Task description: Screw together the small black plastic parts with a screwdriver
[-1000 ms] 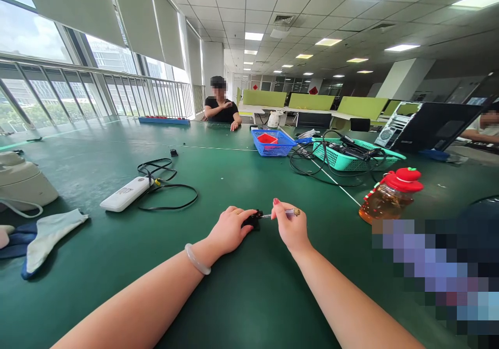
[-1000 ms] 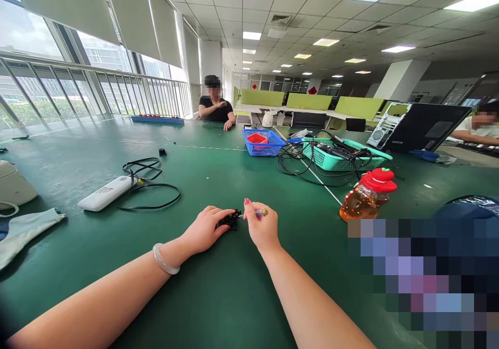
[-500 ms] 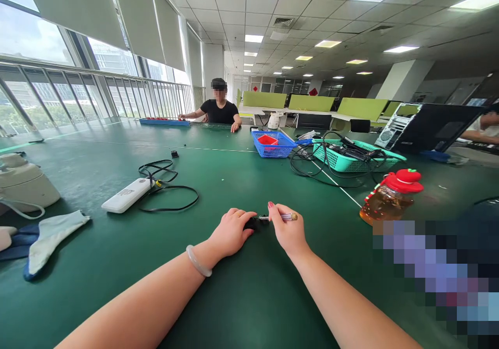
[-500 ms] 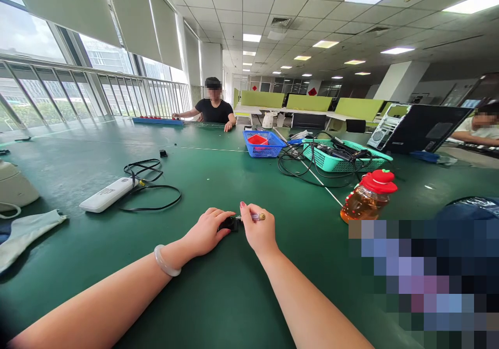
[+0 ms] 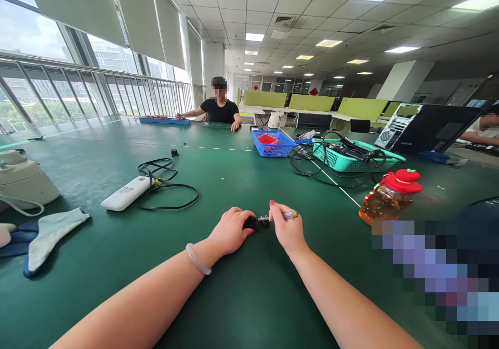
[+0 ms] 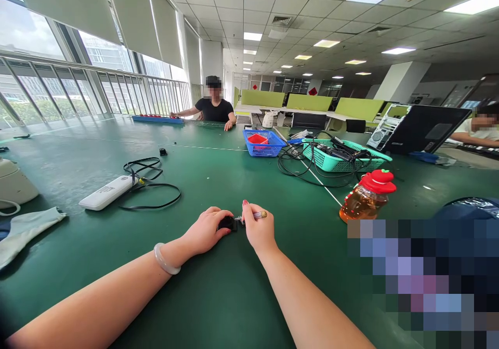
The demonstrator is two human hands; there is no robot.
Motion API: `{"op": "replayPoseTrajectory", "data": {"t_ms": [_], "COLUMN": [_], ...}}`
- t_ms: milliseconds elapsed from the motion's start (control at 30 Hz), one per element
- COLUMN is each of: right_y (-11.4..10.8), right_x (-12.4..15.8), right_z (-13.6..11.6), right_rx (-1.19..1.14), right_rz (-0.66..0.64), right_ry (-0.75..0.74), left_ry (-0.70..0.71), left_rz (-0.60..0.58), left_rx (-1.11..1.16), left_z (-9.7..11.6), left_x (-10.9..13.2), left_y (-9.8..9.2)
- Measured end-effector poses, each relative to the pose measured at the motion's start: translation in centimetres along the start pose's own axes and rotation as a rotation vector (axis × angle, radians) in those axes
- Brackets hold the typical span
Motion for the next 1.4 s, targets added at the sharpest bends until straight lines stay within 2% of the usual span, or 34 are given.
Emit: {"op": "replayPoseTrajectory", "data": {"t_ms": [300,433,700,800,900,1033,1167,1400], "right_y": [-0.4,-0.3,0.4,0.5,0.4,0.3,0.2,0.5], "right_x": [0.0,0.1,-0.2,-0.3,-0.3,0.0,0.3,0.3], "right_z": [-0.6,-0.4,0.4,0.5,0.3,-0.3,-0.6,-0.4], "right_rx": [0.009,0.05,0.018,0.034,0.08,0.136,0.097,0.074], "right_rz": [0.056,0.088,-0.012,-0.035,-0.051,-0.04,-0.004,-0.036], "right_ry": [-0.009,0.044,0.215,0.236,0.209,0.101,0.058,0.01], "left_ry": [-0.047,-0.073,-0.052,-0.022,0.007,0.025,0.036,0.051], "left_rz": [0.016,0.02,0.013,0.013,0.007,0.012,0.007,-0.015], "left_rx": [0.001,0.014,0.046,0.034,0.019,0.007,0.009,0.009], "left_z": [0.3,0.2,-0.1,0.0,0.2,0.1,-0.1,0.0], "left_x": [0.2,0.2,0.2,0.2,0.2,0.2,0.1,0.0], "left_y": [-0.3,-0.3,-0.2,-0.2,-0.2,-0.1,0.0,-0.1]}}
Point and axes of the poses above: each hand's wrist, its own x-axis away from the middle knuckle, its own y-axis out of the palm, z = x × y, the point moved 2 cm from there along -x, towards the middle knuckle, and after that the axes turned 10 degrees about x, right-handed, at the moved point
